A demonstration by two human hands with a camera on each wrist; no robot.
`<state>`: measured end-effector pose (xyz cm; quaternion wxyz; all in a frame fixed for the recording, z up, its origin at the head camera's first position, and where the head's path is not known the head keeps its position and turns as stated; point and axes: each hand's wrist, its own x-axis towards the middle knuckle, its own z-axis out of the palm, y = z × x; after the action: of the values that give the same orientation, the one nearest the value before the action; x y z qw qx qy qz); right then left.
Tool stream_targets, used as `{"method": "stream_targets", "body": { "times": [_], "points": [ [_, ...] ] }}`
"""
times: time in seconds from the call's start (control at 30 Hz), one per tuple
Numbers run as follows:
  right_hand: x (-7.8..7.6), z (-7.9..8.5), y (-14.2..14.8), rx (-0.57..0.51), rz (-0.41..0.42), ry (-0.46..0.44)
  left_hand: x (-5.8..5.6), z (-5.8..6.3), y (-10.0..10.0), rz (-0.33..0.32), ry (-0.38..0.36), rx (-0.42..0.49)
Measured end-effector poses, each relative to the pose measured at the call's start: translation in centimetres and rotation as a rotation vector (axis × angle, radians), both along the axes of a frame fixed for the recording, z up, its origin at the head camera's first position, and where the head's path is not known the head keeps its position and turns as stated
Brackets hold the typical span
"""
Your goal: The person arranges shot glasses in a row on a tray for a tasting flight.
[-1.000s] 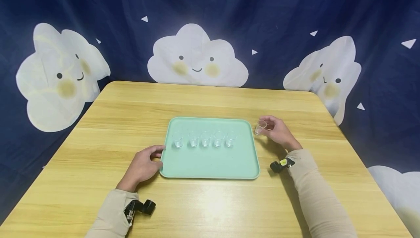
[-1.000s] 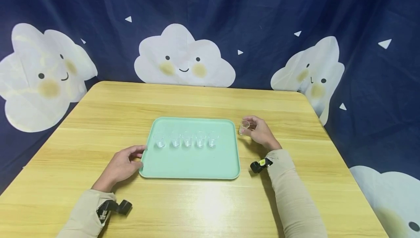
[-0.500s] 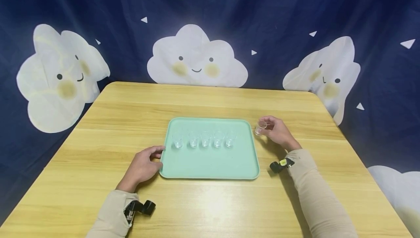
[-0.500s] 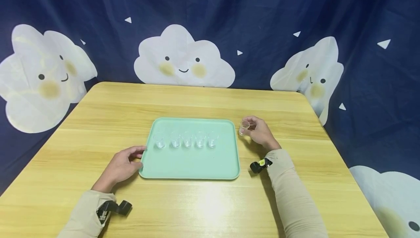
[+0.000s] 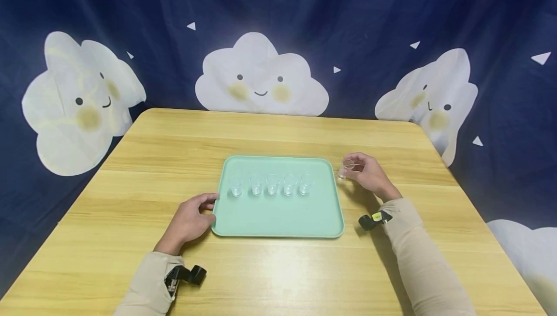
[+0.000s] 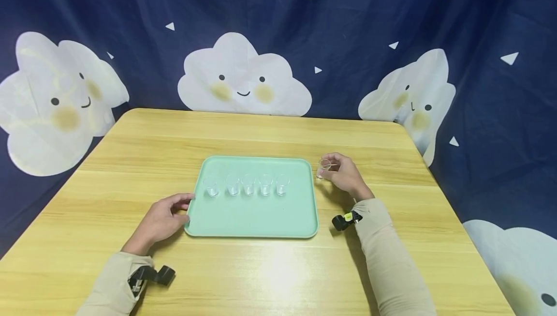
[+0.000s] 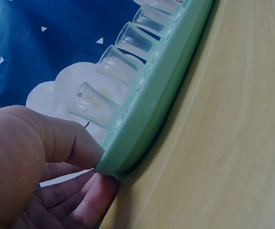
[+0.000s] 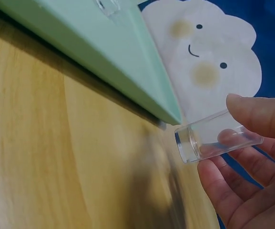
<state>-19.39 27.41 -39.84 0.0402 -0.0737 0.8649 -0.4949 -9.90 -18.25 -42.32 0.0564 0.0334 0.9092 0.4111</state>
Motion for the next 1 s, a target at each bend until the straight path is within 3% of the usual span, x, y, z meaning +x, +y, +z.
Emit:
{"method": "stream_targets", "body": {
  "times": [0.67, 1.0],
  "points": [
    [1.1, 1.3, -1.0, -0.005, 0.035, 0.024, 0.1, 0.0, 0.0, 0.002, 0.001, 0.006],
    [1.1, 1.2, -1.5, -0.037, 0.059, 0.037, 0.1, 0.0, 0.0, 0.002, 0.002, -0.003]
  ]
}}
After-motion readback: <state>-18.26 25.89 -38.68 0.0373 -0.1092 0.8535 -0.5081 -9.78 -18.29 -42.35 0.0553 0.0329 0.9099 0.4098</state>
